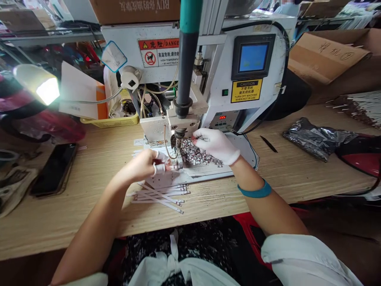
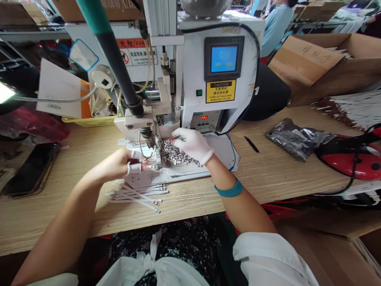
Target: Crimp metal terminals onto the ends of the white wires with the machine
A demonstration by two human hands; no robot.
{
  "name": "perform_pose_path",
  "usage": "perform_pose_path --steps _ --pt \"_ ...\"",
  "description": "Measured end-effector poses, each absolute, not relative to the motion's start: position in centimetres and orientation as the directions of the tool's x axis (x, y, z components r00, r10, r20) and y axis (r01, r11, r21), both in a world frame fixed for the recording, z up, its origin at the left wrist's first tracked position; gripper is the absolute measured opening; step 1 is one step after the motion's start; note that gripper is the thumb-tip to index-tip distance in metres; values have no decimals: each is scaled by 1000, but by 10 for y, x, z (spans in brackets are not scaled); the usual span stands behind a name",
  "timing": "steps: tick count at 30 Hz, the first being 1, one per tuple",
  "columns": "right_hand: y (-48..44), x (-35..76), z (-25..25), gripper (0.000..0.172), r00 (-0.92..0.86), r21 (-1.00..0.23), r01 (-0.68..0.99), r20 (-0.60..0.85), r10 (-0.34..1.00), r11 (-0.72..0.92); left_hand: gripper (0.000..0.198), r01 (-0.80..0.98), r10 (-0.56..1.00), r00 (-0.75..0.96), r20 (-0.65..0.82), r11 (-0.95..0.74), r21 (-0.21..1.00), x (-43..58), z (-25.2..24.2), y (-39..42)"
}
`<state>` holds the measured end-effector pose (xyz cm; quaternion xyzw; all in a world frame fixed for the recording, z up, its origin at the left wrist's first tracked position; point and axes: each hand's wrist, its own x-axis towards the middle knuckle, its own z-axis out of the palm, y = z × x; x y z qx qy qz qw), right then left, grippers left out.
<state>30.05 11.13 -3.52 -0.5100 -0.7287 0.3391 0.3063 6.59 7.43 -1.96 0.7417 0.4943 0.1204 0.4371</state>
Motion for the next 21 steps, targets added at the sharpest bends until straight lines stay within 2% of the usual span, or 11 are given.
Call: perform_pose_path --steps 2,4,7,10,13,15,18,20,21 --pt "116 306 -39 13 -305 -685 640 191 933 349 20 721 819 479 -315 -163 674 68 -17 66" --pt "119 307 -43 15 -344 -585 707 206 916 397 22 817 853 402 -331 -171 551 72 -19 62" --pt "119 305 -47 20 -383 -485 766 181 906 421 20 904 933 284 -223 -183 386 76 -31 64" --pt "118 304 -45 21 -415 -436 797 108 903 419 17 909 934 320 -155 -257 327 76 -44 70" --pt "116 302 -44 20 -452 -405 813 13 892 418 15 888 920 369 -131 -308 340 76 -51 75" --pt "116 299 -44 19 -452 -419 804 29 892 421 16 886 926 362 -106 -307 347 77 -51 77" --pt "114 301 -37 21 -407 -533 754 81 910 384 19 888 937 330 -116 -267 374 79 -46 80" --pt "111 308 -28 22 -363 -633 724 -12 932 274 20 893 938 316 -143 -243 377 79 -43 81" --pt "109 311 -24 23 -362 -676 711 -119 925 191 20 897 939 311 -150 -238 373 79 -42 81"
